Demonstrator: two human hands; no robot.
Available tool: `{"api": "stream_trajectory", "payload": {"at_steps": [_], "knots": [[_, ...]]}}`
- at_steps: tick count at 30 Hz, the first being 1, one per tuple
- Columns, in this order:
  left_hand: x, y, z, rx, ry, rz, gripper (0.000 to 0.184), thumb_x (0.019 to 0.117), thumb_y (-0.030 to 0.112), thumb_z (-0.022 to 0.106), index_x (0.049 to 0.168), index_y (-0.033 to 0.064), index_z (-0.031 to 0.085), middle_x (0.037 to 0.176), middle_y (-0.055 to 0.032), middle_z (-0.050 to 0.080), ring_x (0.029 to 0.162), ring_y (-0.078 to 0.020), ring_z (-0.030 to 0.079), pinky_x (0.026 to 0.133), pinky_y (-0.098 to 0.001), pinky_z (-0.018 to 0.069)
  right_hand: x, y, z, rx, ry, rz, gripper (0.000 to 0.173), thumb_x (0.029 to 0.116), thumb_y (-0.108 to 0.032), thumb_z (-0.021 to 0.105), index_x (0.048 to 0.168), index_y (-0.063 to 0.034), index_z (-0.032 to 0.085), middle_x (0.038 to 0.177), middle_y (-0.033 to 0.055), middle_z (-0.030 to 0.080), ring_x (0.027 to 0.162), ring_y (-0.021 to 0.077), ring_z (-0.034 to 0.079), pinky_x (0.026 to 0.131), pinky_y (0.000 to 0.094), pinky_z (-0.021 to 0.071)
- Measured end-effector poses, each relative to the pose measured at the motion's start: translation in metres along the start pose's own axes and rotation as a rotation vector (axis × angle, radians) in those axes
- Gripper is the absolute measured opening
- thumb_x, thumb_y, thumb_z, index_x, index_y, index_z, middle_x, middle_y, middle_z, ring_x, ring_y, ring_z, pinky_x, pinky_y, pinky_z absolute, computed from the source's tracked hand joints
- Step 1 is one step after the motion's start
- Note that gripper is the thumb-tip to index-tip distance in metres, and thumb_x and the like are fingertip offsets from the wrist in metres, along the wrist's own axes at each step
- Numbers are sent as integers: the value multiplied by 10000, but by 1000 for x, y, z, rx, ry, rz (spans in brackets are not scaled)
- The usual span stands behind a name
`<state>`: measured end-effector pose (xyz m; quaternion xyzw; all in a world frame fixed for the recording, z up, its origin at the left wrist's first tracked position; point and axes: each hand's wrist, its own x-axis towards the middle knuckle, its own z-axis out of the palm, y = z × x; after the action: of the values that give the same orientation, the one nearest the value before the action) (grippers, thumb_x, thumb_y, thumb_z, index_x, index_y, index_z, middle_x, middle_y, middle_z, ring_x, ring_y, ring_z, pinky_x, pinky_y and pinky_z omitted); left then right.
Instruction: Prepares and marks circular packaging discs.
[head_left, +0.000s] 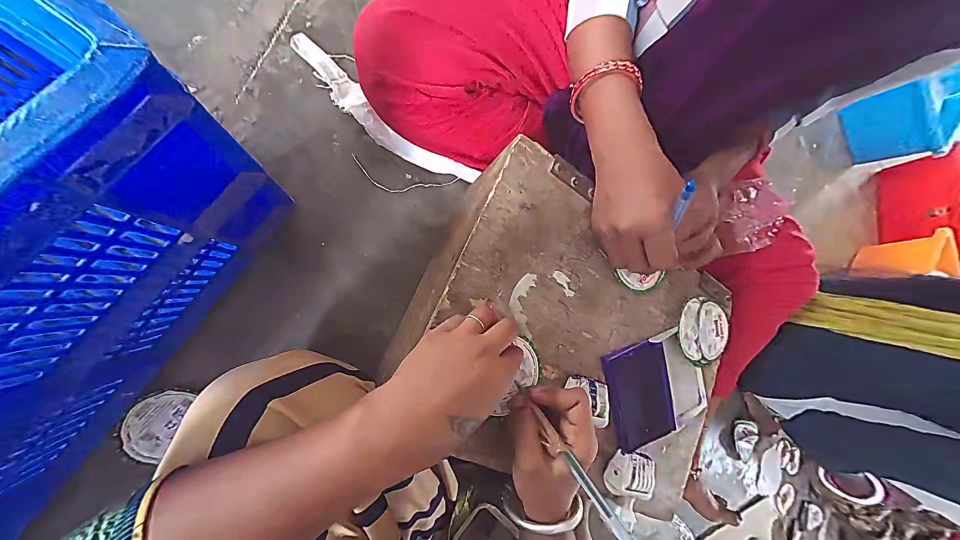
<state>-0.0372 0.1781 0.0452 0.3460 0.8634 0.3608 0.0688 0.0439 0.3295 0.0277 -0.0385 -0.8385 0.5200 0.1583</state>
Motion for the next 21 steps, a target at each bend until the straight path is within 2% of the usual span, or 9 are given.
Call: {"api": "stream_trajectory", "payload": {"at_steps": [2,6,12,21], "knots": [[-1,-1,2,8,25,9,194,868,73,746,1057,36,772,1143,-131,712,1071,-338,681,793,-449,592,3,-2,2,-17,3,24,120,822,-56,692,905,-103,618,827,-114,676,753,-95,637,696,89,551],[-1,-1,4,20,42,1,189,871,68,724,1052,50,773,1138,-117,710,1061,-312,681,791,-418,591,6,0,10,-51,67,43,120,763,-46,714,801,-91,611,773,-104,677,758,-98,645,700,90,549],[-1,-3,7,10,49,-8,187,866,64,724,1045,52,778,1145,-128,717,1066,-322,685,795,-433,593,8,3,11,-123,53,-37,128,770,-61,733,740,-41,610,731,-55,666,738,-92,637,695,79,531],[-2,-1,6,58,45,-1,184,861,75,729,1037,58,782,1128,-105,709,1048,-301,675,782,-399,589,9,4,11,-111,47,-18,125,765,-41,723,713,-44,609,716,-50,668,721,-84,639,672,87,535]]}}
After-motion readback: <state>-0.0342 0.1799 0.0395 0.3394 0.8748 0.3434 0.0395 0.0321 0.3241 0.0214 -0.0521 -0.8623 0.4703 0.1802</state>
